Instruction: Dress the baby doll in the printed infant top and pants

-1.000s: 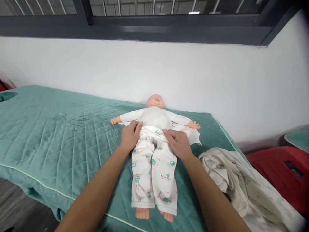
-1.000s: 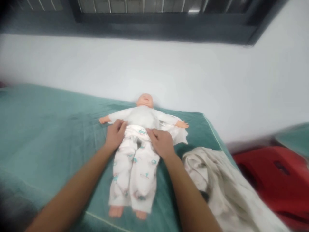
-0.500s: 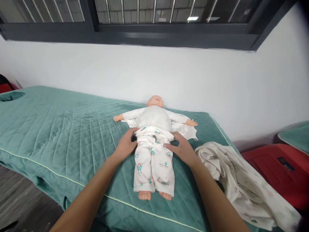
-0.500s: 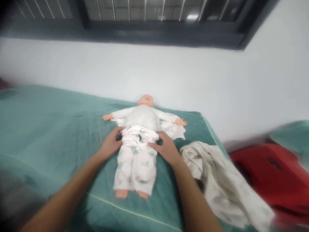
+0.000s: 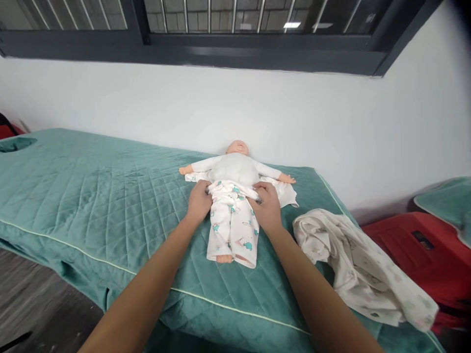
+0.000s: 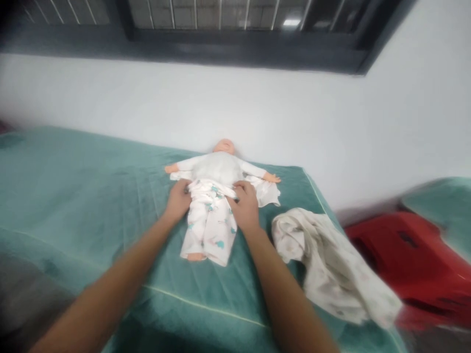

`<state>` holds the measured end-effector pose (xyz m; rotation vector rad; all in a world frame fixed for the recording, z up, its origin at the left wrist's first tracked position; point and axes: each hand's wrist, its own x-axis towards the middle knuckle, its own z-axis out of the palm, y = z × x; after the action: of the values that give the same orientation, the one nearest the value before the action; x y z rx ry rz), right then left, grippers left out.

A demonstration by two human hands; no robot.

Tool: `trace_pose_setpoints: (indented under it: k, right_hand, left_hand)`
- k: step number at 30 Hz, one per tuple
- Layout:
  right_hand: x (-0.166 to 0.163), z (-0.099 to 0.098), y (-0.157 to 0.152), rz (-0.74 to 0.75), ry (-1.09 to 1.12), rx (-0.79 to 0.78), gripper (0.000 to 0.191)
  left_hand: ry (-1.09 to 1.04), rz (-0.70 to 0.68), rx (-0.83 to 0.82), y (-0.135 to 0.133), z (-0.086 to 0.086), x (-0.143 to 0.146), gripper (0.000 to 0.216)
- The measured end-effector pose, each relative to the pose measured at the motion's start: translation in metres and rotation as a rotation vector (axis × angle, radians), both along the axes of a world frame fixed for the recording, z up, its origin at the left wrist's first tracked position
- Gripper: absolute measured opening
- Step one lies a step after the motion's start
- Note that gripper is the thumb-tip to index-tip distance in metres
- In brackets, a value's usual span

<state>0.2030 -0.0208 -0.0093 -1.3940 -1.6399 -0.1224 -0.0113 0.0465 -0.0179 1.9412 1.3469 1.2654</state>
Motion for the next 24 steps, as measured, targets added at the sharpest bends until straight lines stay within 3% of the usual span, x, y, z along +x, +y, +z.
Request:
trace_pose_setpoints:
  k: [5,8,13,18,24]
  right_hand:
    - [0.0,-0.002,-0.001,0.059,0.017,0.014,0.01]
    - [-0.002,0.0,-0.002,0.06,0.018,0.009,0.013]
    - [-0.008,0.003,-0.025,0.096,0.1,-0.187,0.021]
    - [-0.016,0.001,-0.07,0.14,0.19,-0.44,0.018]
    - [-0.027,0.003,-0.087,0.126,0.322,-0.485,0.021]
  left_hand:
    - [-0.013,0.012,0.053,-0.066,-0.005,-0.019,0.014]
    - [-0.041,-0.001,0.025,-0.09,-0.007,-0.025,0.013]
    - [-0.082,-0.055,-0.018,-0.079,-0.005,-0.025,0.025]
    - [-0.137,-0.135,-0.073,-0.061,0.0,-0.024,0.022]
    - [-0.152,-0.241,-0.244,-0.077,0.003,-0.033,0.017]
